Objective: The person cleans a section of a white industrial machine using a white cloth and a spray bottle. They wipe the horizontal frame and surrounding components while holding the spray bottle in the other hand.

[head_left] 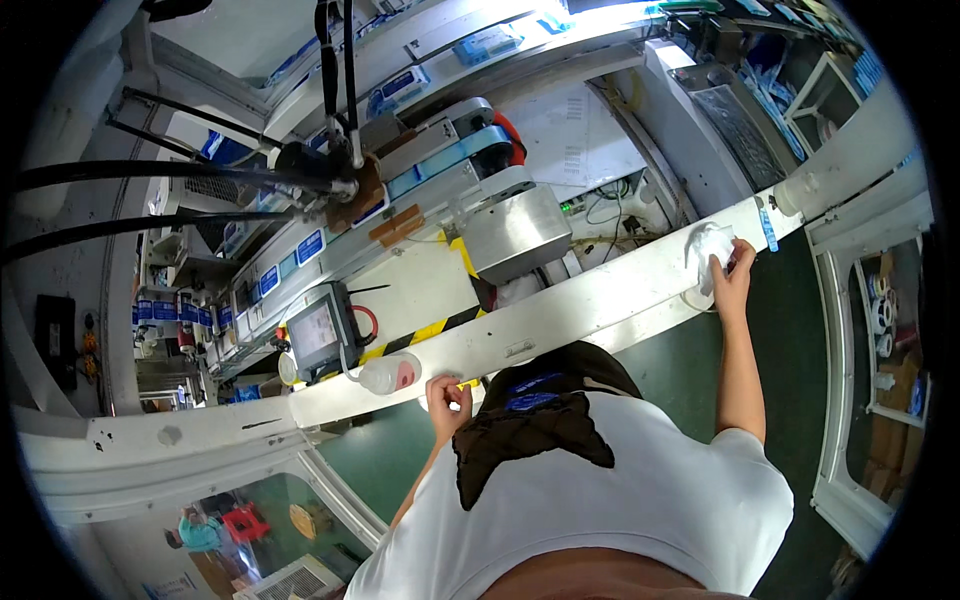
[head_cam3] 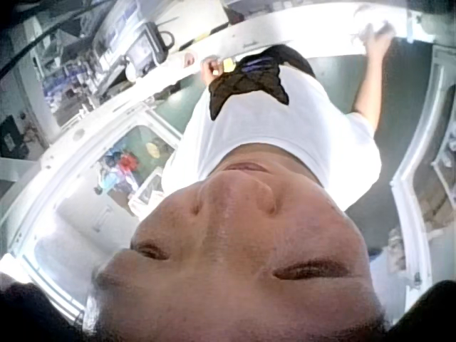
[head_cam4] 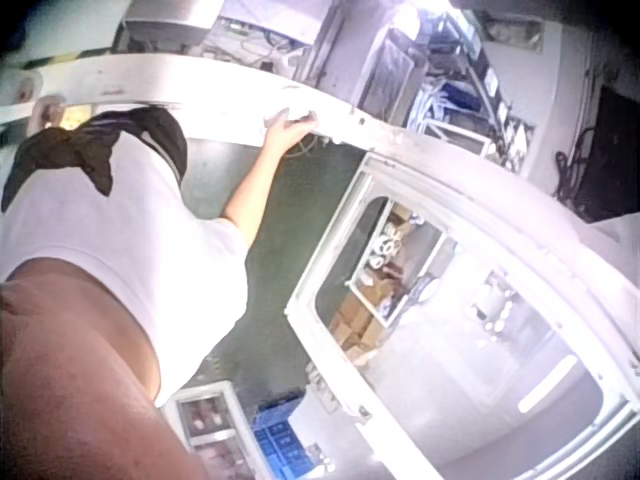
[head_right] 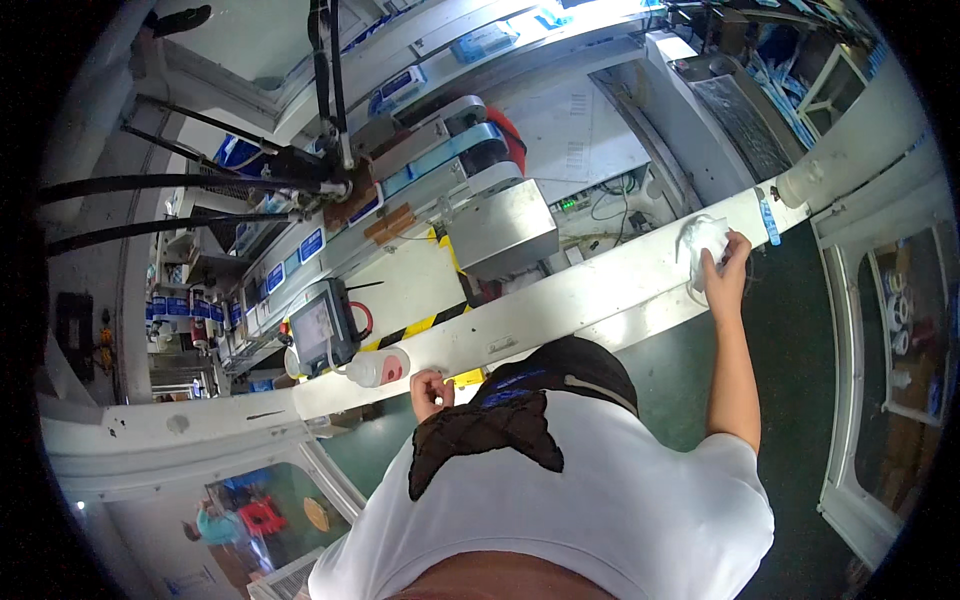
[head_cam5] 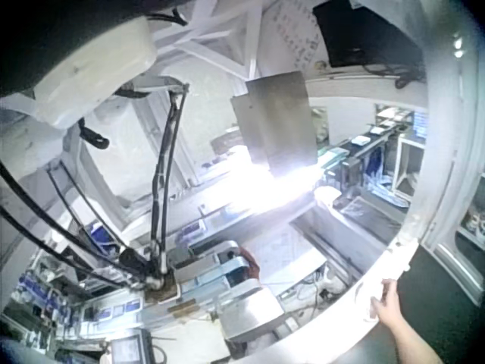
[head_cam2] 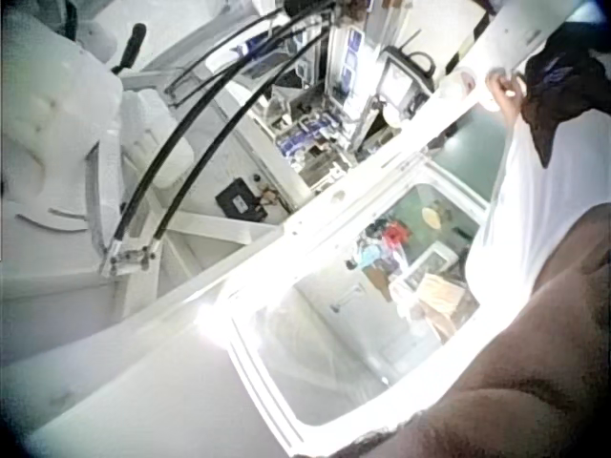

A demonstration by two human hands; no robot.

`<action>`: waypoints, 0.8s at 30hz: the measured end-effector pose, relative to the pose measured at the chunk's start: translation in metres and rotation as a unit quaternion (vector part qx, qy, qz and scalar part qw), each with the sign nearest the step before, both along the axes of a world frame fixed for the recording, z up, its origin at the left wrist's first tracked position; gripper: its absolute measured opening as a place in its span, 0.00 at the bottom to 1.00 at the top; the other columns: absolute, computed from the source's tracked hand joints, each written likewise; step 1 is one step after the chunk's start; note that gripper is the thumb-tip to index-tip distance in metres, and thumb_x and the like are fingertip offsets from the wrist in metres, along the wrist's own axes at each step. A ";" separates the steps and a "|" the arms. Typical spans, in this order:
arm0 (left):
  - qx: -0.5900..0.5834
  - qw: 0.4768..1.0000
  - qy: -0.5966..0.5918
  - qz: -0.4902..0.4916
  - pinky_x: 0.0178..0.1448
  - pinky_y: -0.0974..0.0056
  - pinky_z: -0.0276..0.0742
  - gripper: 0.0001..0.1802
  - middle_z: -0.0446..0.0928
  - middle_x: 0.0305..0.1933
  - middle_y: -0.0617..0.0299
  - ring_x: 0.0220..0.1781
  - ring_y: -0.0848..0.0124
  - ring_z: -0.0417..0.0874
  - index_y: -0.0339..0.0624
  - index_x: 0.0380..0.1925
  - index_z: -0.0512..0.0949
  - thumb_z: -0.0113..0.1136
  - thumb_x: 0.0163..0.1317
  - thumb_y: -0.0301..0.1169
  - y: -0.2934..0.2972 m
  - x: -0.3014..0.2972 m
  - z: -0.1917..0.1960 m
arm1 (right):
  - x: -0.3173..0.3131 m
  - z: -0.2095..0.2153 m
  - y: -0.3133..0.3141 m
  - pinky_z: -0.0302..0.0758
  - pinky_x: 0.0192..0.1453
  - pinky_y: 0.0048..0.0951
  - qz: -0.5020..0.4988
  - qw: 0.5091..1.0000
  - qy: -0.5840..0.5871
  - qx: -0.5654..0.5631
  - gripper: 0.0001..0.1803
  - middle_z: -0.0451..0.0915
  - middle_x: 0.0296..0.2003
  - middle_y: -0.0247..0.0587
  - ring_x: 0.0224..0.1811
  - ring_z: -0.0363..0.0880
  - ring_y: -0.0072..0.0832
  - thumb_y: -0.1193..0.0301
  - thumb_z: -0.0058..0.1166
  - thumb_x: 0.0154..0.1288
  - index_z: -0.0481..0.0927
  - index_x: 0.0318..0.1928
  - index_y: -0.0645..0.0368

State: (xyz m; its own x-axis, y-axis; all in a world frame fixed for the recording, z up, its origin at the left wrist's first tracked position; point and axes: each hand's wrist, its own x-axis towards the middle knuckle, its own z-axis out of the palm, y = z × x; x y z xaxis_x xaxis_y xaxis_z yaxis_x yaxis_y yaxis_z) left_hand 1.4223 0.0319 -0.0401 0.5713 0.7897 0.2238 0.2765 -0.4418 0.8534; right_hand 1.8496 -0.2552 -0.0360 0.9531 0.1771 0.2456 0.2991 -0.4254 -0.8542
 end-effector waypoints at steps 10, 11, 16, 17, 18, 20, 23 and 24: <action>0.003 0.999 0.004 0.054 0.26 0.76 0.67 0.16 0.65 0.35 0.60 0.22 0.80 0.68 0.38 0.40 0.68 0.60 0.52 0.15 -0.007 -0.019 -0.005 | 0.028 -0.009 0.017 0.69 0.50 0.37 -0.002 0.994 0.020 -0.105 0.24 0.74 0.39 0.52 0.44 0.75 0.46 0.73 0.62 0.50 0.64 0.45 0.57; -0.001 0.998 0.005 0.067 0.25 0.75 0.66 0.16 0.65 0.34 0.61 0.22 0.80 0.67 0.38 0.39 0.68 0.60 0.52 0.16 -0.008 -0.020 -0.004 | 0.032 -0.017 0.016 0.70 0.47 0.34 0.010 0.993 -0.024 -0.112 0.24 0.73 0.38 0.47 0.41 0.74 0.39 0.75 0.62 0.51 0.63 0.46 0.56; -0.044 0.986 -0.016 0.160 0.28 0.74 0.64 0.18 0.64 0.33 0.63 0.25 0.78 0.65 0.40 0.39 0.65 0.61 0.52 0.18 -0.012 -0.040 -0.010 | 0.021 -0.023 0.043 0.72 0.44 0.25 0.044 0.975 0.189 0.111 0.28 0.75 0.40 0.40 0.40 0.75 0.27 0.78 0.62 0.53 0.63 0.53 0.57; -0.036 0.979 -0.020 0.198 0.29 0.73 0.64 0.19 0.64 0.33 0.63 0.26 0.78 0.66 0.40 0.40 0.64 0.62 0.52 0.18 -0.013 -0.041 -0.008 | 0.013 -0.012 0.058 0.72 0.46 0.26 0.087 0.964 0.209 0.139 0.27 0.76 0.42 0.40 0.42 0.75 0.28 0.78 0.62 0.54 0.66 0.54 0.59; -0.028 0.973 -0.024 0.229 0.30 0.73 0.64 0.20 0.64 0.33 0.63 0.28 0.78 0.66 0.40 0.41 0.63 0.62 0.52 0.19 -0.011 -0.041 -0.005 | 0.001 0.001 0.070 0.72 0.47 0.26 0.124 0.950 0.231 0.168 0.26 0.77 0.44 0.41 0.44 0.76 0.28 0.78 0.61 0.55 0.68 0.55 0.62; 0.001 0.964 0.005 0.266 0.38 0.68 0.67 0.25 0.63 0.40 0.58 0.37 0.72 0.67 0.39 0.42 0.61 0.66 0.49 0.23 -0.003 -0.044 0.000 | -0.018 -0.005 0.091 0.73 0.51 0.27 0.143 0.923 0.276 0.225 0.21 0.77 0.47 0.41 0.46 0.76 0.27 0.79 0.59 0.58 0.72 0.53 0.65; 0.112 0.950 0.043 0.289 0.50 0.62 0.67 0.32 0.63 0.49 0.52 0.50 0.62 0.65 0.37 0.46 0.60 0.71 0.45 0.27 0.015 -0.054 -0.005 | -0.056 0.002 0.131 0.75 0.50 0.30 0.194 0.888 0.328 0.256 0.22 0.77 0.46 0.41 0.45 0.77 0.28 0.80 0.58 0.58 0.71 0.53 0.64; 0.139 0.946 0.060 0.287 0.51 0.62 0.67 0.34 0.63 0.50 0.52 0.51 0.61 0.65 0.37 0.47 0.60 0.72 0.44 0.28 0.021 -0.052 0.002 | -0.065 0.001 0.139 0.75 0.49 0.30 0.208 0.881 0.334 0.263 0.21 0.78 0.46 0.41 0.45 0.78 0.28 0.80 0.58 0.58 0.71 0.53 0.64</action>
